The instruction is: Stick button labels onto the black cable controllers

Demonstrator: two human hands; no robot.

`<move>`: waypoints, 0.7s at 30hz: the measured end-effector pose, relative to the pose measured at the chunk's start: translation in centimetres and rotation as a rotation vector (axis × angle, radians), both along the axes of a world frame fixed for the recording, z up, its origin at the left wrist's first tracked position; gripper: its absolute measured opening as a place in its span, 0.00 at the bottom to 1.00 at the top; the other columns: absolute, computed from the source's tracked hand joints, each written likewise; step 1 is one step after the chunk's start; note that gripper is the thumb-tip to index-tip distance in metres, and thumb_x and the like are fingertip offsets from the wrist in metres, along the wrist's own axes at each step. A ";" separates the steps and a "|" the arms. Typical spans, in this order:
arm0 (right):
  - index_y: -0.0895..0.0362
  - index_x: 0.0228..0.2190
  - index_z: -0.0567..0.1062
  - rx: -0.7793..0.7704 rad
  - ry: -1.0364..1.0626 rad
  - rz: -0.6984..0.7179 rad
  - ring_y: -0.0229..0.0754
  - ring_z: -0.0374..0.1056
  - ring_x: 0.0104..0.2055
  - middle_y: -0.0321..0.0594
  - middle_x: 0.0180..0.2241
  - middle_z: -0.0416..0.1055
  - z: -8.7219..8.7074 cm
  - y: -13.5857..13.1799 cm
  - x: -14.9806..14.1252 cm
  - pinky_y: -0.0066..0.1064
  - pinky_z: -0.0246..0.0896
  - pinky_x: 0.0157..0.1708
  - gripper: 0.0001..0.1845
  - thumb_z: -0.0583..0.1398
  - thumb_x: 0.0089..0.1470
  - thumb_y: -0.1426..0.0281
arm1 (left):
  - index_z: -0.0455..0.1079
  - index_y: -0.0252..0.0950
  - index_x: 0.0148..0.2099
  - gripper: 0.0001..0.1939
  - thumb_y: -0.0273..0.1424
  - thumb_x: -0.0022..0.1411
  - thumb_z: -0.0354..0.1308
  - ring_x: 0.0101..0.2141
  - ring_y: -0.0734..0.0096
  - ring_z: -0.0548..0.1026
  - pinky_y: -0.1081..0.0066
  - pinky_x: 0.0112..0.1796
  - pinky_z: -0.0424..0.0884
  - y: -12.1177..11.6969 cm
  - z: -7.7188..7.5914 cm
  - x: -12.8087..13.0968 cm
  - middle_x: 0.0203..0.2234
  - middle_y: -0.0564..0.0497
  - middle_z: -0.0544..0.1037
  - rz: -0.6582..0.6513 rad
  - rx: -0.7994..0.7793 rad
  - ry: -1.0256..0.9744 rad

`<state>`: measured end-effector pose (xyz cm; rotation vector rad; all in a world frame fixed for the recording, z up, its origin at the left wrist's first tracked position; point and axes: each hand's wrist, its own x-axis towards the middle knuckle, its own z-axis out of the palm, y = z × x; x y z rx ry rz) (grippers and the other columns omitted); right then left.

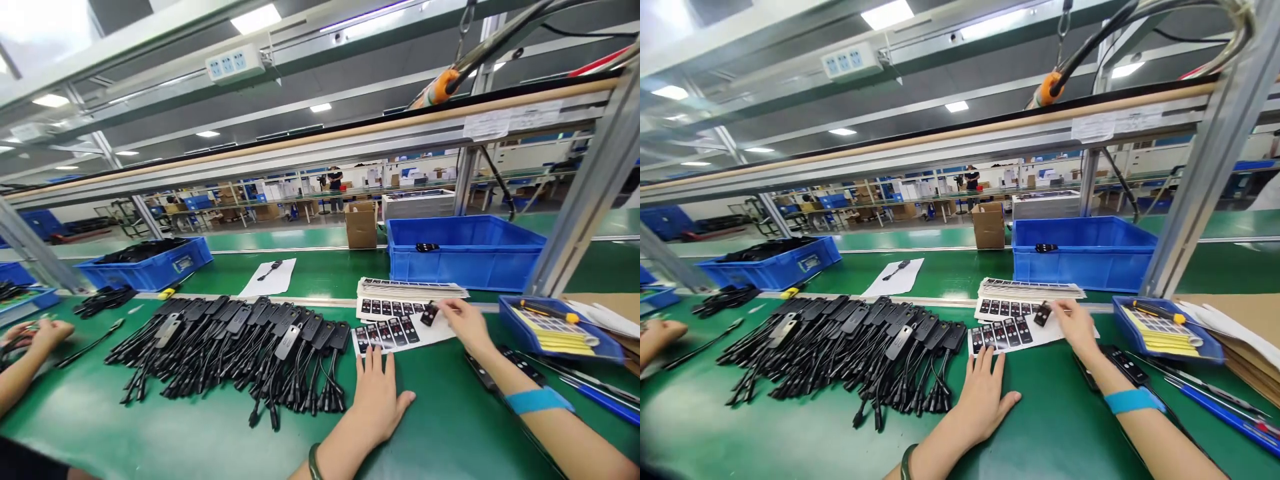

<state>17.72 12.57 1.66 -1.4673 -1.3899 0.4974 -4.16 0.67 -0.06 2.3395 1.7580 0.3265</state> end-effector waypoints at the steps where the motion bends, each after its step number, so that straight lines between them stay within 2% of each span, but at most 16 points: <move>1: 0.62 0.31 0.72 0.010 0.072 -0.031 0.45 0.66 0.30 0.48 0.29 0.70 0.3 -0.5 0.3 0.34 0.64 0.26 0.25 0.54 0.45 0.52 | 0.47 0.38 0.63 0.36 0.46 0.58 0.53 0.61 0.49 0.49 0.46 0.60 0.56 0.2 0.2 -0.2 0.60 0.39 0.49 0.007 0.027 0.026; 3: 0.62 0.33 0.71 0.031 0.182 -0.045 0.44 0.66 0.32 0.48 0.32 0.69 0.8 -1.9 0.7 0.32 0.65 0.25 0.28 0.54 0.45 0.48 | 0.50 0.38 0.62 0.33 0.41 0.58 0.55 0.57 0.54 0.57 0.55 0.56 0.65 0.7 1.0 -0.9 0.57 0.41 0.55 0.067 0.093 0.084; 5: 0.60 0.33 0.71 0.037 0.237 -0.016 0.41 0.65 0.31 0.45 0.32 0.68 0.8 -3.8 0.5 0.30 0.65 0.26 0.27 0.57 0.45 0.48 | 0.51 0.36 0.61 0.28 0.32 0.60 0.51 0.51 0.58 0.63 0.61 0.50 0.70 1.5 2.1 -2.2 0.51 0.40 0.61 0.194 0.157 0.127; 7: 0.59 0.34 0.71 0.031 0.246 0.031 0.37 0.62 0.26 0.41 0.28 0.67 0.2 -5.8 0.0 0.27 0.62 0.23 0.26 0.58 0.45 0.49 | 0.52 0.32 0.60 0.25 0.25 0.60 0.44 0.46 0.58 0.64 0.58 0.46 0.70 2.2 3.3 -3.9 0.45 0.39 0.63 0.336 0.209 0.154; 10: 0.58 0.33 0.72 0.064 0.193 0.121 0.38 0.61 0.25 0.39 0.25 0.66 -0.8 -8.1 -1.0 0.27 0.62 0.23 0.22 0.59 0.47 0.51 | 0.59 0.30 0.56 0.21 0.27 0.60 0.47 0.43 0.57 0.64 0.57 0.44 0.69 2.8 4.1 -5.8 0.40 0.39 0.63 0.452 0.258 0.195; 15: 0.56 0.33 0.71 0.127 0.105 0.226 0.39 0.64 0.29 0.41 0.32 0.68 -1.1 -9.4 -1.9 0.27 0.63 0.26 0.17 0.58 0.51 0.55 | 0.65 0.41 0.51 0.18 0.32 0.57 0.57 0.42 0.60 0.63 0.62 0.43 0.69 2.8 3.8 -6.0 0.37 0.45 0.63 0.417 0.262 0.240; 21: 0.56 0.35 0.69 0.090 0.138 0.290 0.41 0.66 0.33 0.41 0.32 0.67 -1.1 -10.4 -1.9 0.28 0.64 0.30 0.16 0.57 0.53 0.55 | 0.66 0.45 0.51 0.18 0.27 0.57 0.54 0.41 0.64 0.64 0.66 0.42 0.67 3.0 3.1 -5.5 0.38 0.45 0.64 0.373 0.229 0.217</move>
